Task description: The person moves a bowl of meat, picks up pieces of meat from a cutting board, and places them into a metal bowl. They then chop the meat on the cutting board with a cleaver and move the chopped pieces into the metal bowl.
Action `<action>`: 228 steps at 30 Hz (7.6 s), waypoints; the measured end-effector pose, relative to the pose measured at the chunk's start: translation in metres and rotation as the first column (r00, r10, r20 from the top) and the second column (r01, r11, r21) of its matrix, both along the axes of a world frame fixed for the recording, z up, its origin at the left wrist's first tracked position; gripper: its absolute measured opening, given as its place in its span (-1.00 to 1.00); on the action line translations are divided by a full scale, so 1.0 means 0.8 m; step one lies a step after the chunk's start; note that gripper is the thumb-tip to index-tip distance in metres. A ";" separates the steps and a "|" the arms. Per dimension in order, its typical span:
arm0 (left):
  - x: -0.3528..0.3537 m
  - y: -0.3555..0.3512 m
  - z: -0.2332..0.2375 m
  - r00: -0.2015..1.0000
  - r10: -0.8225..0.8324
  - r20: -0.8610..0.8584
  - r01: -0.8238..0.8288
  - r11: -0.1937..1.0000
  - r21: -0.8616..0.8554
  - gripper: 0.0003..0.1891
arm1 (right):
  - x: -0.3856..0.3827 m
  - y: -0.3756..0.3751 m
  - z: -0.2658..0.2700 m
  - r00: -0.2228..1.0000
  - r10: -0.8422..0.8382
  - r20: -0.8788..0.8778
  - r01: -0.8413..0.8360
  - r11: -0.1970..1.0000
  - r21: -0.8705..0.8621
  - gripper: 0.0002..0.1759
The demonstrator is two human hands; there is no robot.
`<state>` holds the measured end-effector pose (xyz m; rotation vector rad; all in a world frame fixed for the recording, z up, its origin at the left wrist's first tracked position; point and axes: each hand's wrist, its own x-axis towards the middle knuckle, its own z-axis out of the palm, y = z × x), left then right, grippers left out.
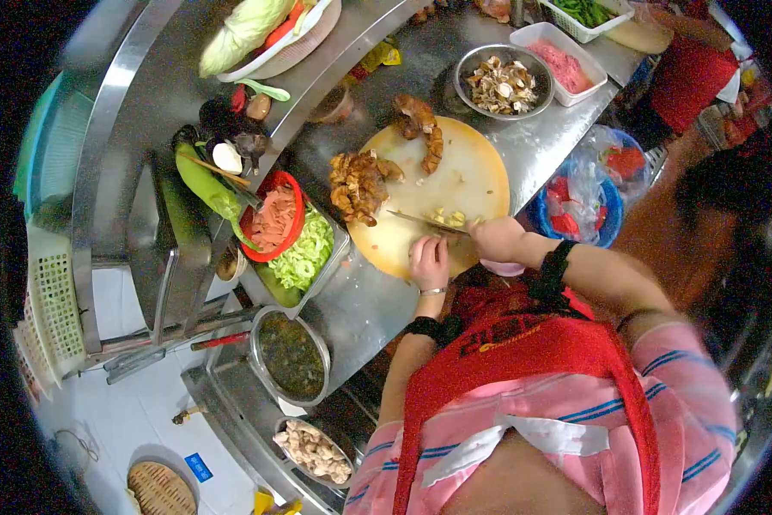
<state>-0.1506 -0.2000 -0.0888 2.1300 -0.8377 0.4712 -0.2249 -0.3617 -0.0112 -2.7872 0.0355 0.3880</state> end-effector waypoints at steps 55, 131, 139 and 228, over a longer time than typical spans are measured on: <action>0.036 -0.039 0.114 0.714 -0.699 0.039 0.599 0.639 0.482 -0.77 | -0.038 -0.030 0.024 0.901 0.124 0.415 -0.139 0.990 0.007 -0.72; 0.017 -0.025 0.015 0.983 -0.086 -0.165 0.149 0.895 0.421 -0.24 | -0.116 -0.053 -0.003 0.916 -0.383 0.117 0.327 0.884 0.335 -0.67; 0.032 -0.013 0.000 0.910 -0.099 -0.404 0.253 0.901 0.351 -0.35 | -0.097 -0.035 0.007 0.948 -0.305 0.094 0.270 0.924 0.271 -0.66; -0.018 0.028 0.008 0.982 0.186 0.018 -0.186 0.973 0.134 -0.66 | -0.005 0.023 0.014 0.998 0.065 -0.017 -0.066 0.997 -0.049 -0.73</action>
